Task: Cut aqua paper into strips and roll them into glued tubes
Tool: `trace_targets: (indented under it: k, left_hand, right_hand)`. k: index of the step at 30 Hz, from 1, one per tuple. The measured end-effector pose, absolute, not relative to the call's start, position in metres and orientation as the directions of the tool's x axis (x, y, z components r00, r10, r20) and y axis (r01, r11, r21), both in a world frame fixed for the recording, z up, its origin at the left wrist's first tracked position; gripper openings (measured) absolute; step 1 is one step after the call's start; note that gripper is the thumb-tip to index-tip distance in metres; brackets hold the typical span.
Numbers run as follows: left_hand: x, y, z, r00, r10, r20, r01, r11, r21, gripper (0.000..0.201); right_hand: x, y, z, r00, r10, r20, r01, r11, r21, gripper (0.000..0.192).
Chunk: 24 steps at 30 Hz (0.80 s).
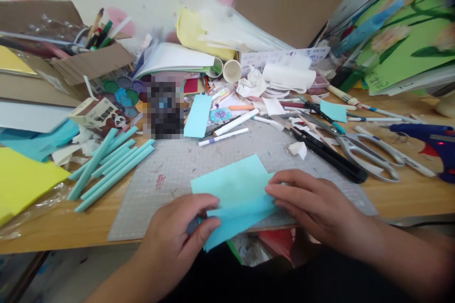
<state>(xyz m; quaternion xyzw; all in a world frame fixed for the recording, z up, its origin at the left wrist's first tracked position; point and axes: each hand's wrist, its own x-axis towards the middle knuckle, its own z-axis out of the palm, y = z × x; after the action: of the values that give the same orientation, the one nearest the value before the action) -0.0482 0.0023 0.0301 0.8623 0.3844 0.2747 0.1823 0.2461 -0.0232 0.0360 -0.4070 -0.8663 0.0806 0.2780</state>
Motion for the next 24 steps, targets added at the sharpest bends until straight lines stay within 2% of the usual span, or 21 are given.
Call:
trace_targets:
  k: [2,4,7,9,11,15,24]
  left_hand:
    - [-0.045,0.001,0.027,0.469,0.787,0.401,0.629,-0.617,0.473,0.023]
    - [-0.041,-0.003,0.027,0.431,0.754,0.496,0.664,-0.637,0.391,0.023]
    - [-0.034,-0.010,0.029,0.577,0.584,0.571,0.560,-0.792,0.244,0.029]
    - [-0.030,-0.013,0.027,0.714,0.452,0.535,0.446,-0.882,0.151,0.035]
    - [-0.027,-0.014,0.022,0.770,0.391,0.505,0.405,-0.910,0.086,0.037]
    - [-0.025,-0.013,0.010,0.761,0.394,0.516,0.426,-0.903,0.060,0.040]
    - [-0.027,-0.012,0.003,0.754,0.406,0.517,0.435,-0.898,0.070,0.040]
  right_hand:
    - [0.244,-0.019,0.033,-0.525,0.750,0.403,0.702,0.649,-0.294,0.037]
    - [0.243,-0.017,0.030,-0.532,0.756,0.381,0.728,0.638,-0.251,0.036]
    - [0.242,-0.014,0.026,-0.526,0.766,0.370,0.742,0.626,-0.240,0.035]
    - [0.241,-0.013,0.026,-0.528,0.771,0.354,0.731,0.626,-0.272,0.033]
    - [0.240,-0.011,0.028,-0.547,0.769,0.330,0.709,0.636,-0.307,0.029]
    - [0.238,-0.009,0.031,-0.591,0.761,0.267,0.705,0.649,-0.287,0.034]
    - [0.237,-0.011,0.021,-0.592,0.760,0.267,0.751,0.641,-0.158,0.035]
